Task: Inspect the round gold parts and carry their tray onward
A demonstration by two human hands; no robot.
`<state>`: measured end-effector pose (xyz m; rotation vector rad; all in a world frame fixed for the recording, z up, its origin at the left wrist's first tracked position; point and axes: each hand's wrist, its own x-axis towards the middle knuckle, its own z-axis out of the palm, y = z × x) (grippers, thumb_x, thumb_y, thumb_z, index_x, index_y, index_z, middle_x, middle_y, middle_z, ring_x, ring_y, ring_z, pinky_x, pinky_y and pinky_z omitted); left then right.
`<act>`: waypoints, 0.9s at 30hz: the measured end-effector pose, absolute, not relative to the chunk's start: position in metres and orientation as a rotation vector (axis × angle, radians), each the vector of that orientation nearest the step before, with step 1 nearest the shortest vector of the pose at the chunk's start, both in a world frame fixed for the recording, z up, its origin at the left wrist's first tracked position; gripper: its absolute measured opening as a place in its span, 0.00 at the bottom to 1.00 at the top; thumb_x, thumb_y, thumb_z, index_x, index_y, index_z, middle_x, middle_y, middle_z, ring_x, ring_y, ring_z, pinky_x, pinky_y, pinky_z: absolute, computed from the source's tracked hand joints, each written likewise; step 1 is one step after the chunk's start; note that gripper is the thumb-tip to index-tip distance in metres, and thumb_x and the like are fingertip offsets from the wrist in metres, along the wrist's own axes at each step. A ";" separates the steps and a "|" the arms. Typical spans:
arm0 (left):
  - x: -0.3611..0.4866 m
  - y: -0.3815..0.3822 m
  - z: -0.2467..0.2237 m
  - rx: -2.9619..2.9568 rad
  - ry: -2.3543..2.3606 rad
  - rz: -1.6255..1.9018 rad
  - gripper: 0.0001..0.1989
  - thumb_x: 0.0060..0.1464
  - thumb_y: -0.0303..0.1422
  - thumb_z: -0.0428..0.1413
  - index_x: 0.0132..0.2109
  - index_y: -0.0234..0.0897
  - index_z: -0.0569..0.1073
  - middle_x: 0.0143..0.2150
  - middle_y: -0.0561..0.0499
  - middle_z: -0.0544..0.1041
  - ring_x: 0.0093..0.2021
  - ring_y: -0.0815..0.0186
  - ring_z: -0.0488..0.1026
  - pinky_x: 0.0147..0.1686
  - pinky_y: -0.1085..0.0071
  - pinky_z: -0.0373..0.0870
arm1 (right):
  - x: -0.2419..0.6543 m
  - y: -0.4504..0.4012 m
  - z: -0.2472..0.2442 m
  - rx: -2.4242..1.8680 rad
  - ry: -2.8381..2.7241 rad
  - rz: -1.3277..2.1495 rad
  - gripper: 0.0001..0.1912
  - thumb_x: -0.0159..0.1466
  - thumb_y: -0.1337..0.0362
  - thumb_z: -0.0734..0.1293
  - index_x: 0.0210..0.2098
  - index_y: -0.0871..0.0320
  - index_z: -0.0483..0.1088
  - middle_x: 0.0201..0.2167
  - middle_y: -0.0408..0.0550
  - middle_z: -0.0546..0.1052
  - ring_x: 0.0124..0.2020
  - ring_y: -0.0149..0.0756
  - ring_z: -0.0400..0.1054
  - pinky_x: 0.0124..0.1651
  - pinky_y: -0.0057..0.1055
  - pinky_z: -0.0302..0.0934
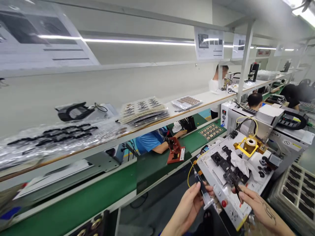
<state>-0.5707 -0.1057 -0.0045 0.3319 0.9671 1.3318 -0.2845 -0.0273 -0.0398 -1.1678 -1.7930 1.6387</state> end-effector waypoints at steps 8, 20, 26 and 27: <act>-0.638 -0.053 -0.012 0.306 0.894 1.363 0.17 0.58 0.42 0.71 0.47 0.33 0.84 0.44 0.41 0.86 0.43 0.58 0.83 0.46 0.66 0.77 | -0.374 0.048 0.035 -1.128 -1.977 1.137 0.27 0.73 0.38 0.58 0.33 0.52 0.69 0.63 0.55 0.74 0.67 0.51 0.65 0.71 0.45 0.59; -0.759 0.071 -0.027 0.425 0.732 1.111 0.25 0.48 0.49 0.75 0.38 0.31 0.82 0.30 0.41 0.83 0.30 0.59 0.81 0.35 0.67 0.75 | -0.575 0.421 0.154 -1.537 -2.191 0.037 0.13 0.71 0.57 0.66 0.34 0.58 0.74 0.43 0.57 0.80 0.48 0.49 0.74 0.53 0.44 0.65; -0.788 0.088 -0.009 0.303 0.694 1.157 0.25 0.47 0.51 0.75 0.38 0.32 0.82 0.34 0.41 0.84 0.30 0.62 0.79 0.32 0.69 0.72 | -0.626 0.508 0.154 -1.731 -2.273 0.025 0.12 0.69 0.56 0.72 0.39 0.61 0.77 0.42 0.53 0.82 0.45 0.43 0.75 0.54 0.45 0.68; -0.792 0.091 -0.003 0.260 0.685 1.169 0.25 0.48 0.50 0.75 0.39 0.31 0.83 0.35 0.41 0.84 0.30 0.64 0.78 0.31 0.71 0.71 | -0.631 0.515 0.150 -1.725 -2.285 0.030 0.12 0.69 0.56 0.72 0.39 0.61 0.77 0.42 0.53 0.82 0.44 0.42 0.75 0.53 0.44 0.69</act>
